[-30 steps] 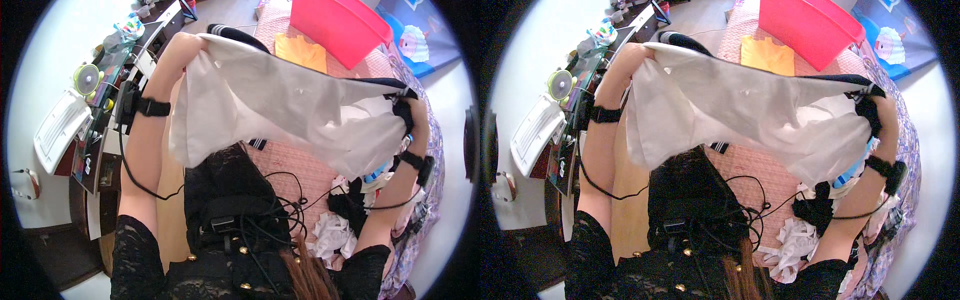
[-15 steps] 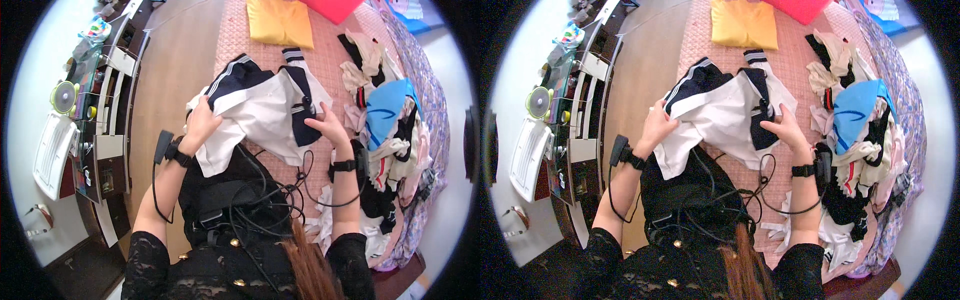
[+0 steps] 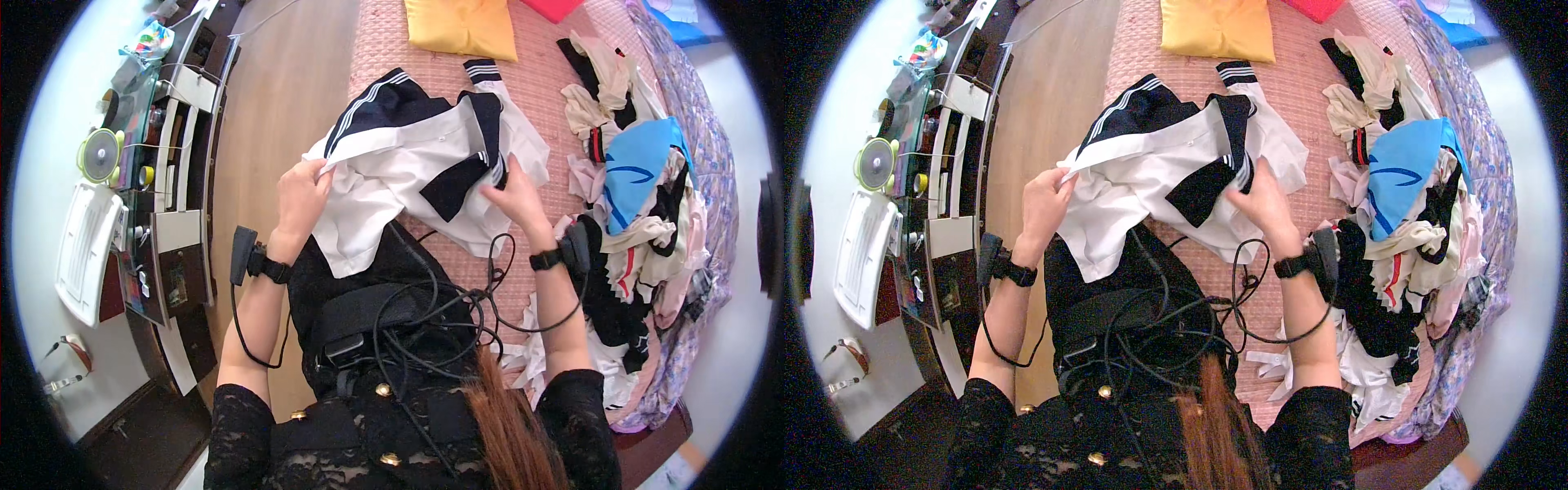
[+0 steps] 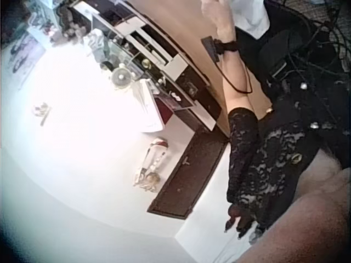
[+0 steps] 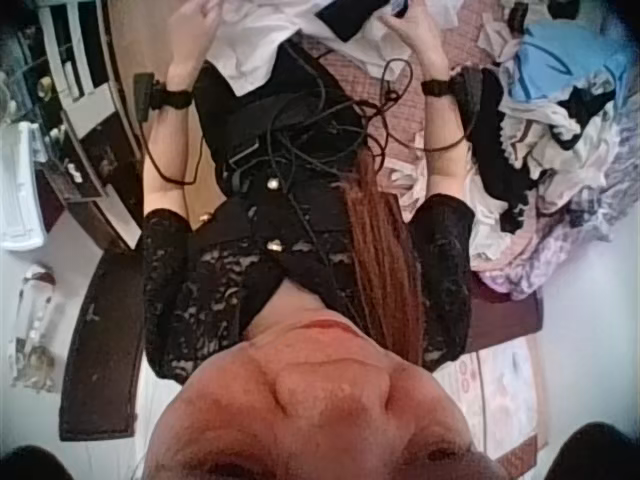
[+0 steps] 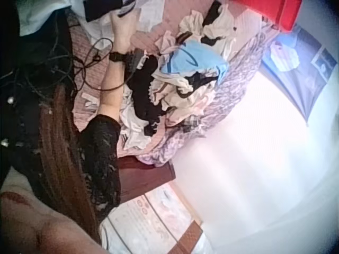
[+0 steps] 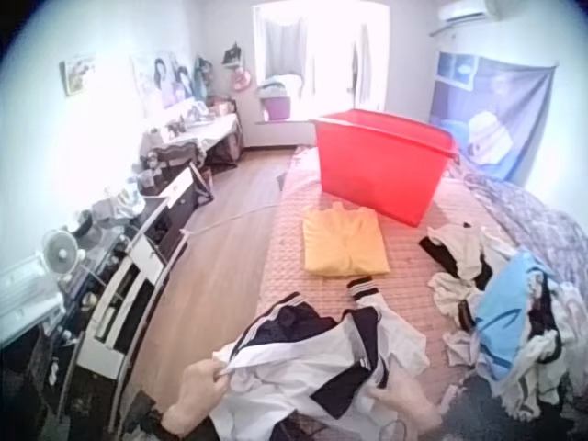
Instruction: Folding various garments and placing them in a container
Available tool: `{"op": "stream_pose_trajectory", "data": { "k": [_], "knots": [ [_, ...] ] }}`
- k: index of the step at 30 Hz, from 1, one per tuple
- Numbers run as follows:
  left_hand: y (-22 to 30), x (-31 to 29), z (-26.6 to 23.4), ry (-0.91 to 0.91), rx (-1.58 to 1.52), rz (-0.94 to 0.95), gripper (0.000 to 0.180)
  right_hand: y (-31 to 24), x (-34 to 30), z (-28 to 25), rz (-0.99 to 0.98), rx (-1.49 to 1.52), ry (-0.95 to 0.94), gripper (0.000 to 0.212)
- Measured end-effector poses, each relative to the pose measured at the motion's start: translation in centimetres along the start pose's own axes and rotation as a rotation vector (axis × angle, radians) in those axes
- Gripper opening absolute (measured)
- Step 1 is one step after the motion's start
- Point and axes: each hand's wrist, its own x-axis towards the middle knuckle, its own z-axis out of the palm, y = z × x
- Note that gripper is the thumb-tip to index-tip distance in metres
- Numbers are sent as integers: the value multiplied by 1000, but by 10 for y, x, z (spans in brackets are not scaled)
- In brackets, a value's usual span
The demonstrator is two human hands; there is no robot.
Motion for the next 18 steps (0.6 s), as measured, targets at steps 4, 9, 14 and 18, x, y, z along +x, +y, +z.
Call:
{"op": "stream_pose_trajectory", "data": {
  "k": [4,9,14,18],
  "knots": [
    [10,-10,-15,159,-69,-13,24,-29,30,-10,-110,191,274,54],
    [27,-19,-21,107,-58,-223,29,-81,48,-5,-418,659,6,45],
    [21,-43,1,-11,-41,-117,30,-82,13,54,-65,571,-410,43],
    [17,-68,7,-31,-22,-129,39,-72,11,81,-341,99,35,40]
  ]
}}
